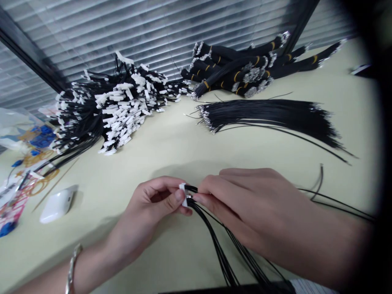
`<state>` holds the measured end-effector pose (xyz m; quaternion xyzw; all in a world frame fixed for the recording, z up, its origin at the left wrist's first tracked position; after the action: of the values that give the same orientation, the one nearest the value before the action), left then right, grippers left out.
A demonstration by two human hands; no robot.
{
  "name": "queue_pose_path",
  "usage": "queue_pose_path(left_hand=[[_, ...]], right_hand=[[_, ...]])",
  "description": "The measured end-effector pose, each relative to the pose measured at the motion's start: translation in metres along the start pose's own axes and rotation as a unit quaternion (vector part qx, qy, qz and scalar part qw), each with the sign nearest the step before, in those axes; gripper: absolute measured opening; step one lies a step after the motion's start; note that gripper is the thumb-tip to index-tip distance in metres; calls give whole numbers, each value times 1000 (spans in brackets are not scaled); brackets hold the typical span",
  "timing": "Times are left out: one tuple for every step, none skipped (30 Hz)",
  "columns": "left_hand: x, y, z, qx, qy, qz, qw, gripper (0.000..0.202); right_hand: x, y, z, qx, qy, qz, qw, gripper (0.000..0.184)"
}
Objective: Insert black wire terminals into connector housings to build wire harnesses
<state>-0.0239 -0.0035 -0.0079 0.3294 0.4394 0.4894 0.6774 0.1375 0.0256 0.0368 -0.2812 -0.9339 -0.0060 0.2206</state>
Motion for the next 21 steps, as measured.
queue_pose_path(left_hand=[[0, 0, 0, 3, 0, 1, 1000, 7], [0, 0, 0, 5, -2, 4, 1000, 8], [1, 0, 0, 8, -4, 7, 1000, 8], [1, 0, 0, 14, -8, 11, 1000, 8], [2, 0, 1, 20, -10, 15, 1000, 8], [2, 0, 0, 29, -12, 19, 999, 8], [2, -1, 0, 38, -13, 22, 999, 8], [2, -1, 0, 47, -13, 26, 998, 8], [2, -2, 0, 54, -12, 29, 998, 8], [2, -2, -1, 59, -11, 33, 998, 7], [2, -3, -1, 63, -10, 37, 997, 7], [2, -3, -1, 68, -8, 41, 997, 6], [2, -3, -1, 74, -7, 45, 996, 6], [2, -3, -1, 81, -7, 47, 996, 6], [2, -2, -1, 86, -6, 50, 995, 7], [2, -2, -1, 91, -5, 51, 995, 7], [2, -2, 0, 95, -6, 51, 994, 8], [2, -2, 0, 97, -5, 52, 994, 8], [2, -1, 1, 98, -4, 54, 994, 7], [2, -1, 1, 100, -4, 55, 993, 7], [1, 0, 1, 101, -2, 55, 993, 7]], right_hand=[[0, 0, 0, -3, -2, 2, 1000, 13], [0, 0, 1, -5, -5, 3, 1000, 10], [0, -1, 1, -4, -8, 3, 1000, 9], [0, -2, 1, -3, -16, 4, 1000, 8], [0, -3, 1, -1, -24, 3, 1000, 8], [0, -4, 1, 3, -33, 1, 999, 8], [0, -6, 2, 7, -37, -3, 999, 8], [0, -7, 2, 11, -43, -6, 999, 8], [0, -8, 3, 16, -44, -8, 999, 8], [1, -8, 5, 22, -40, -9, 999, 8], [1, -8, 6, 29, -31, -8, 999, 8], [1, -8, 7, 33, -22, -5, 999, 9], [1, -8, 8, 35, -13, -2, 999, 10], [0, -8, 10, 33, -6, -1, 999, 11], [0, -8, 11, 27, 2, -4, 1000, 13], [0, -9, 12, 18, 5, -9, 1000, 15], [-1, -10, 12, 11, 4, -17, 1000, 17], [0, -10, 13, 9, 1, -21, 1000, 19], [0, -10, 12, 15, -1, -22, 1000, 19], [2, -9, 12, 34, -9, -19, 999, 19], [4, -6, 12, 64, -20, -11, 998, 18]])
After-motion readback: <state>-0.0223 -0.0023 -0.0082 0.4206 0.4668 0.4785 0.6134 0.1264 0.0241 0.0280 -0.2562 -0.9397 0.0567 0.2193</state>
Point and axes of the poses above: each hand's wrist, its own x-axis towards the middle knuckle, its own z-axis out of the palm, y = z × x, the point moved 4 cm from there along x, towards the middle knuckle, and after that the axes turned 12 degrees about -x, right-handed, at the moved point
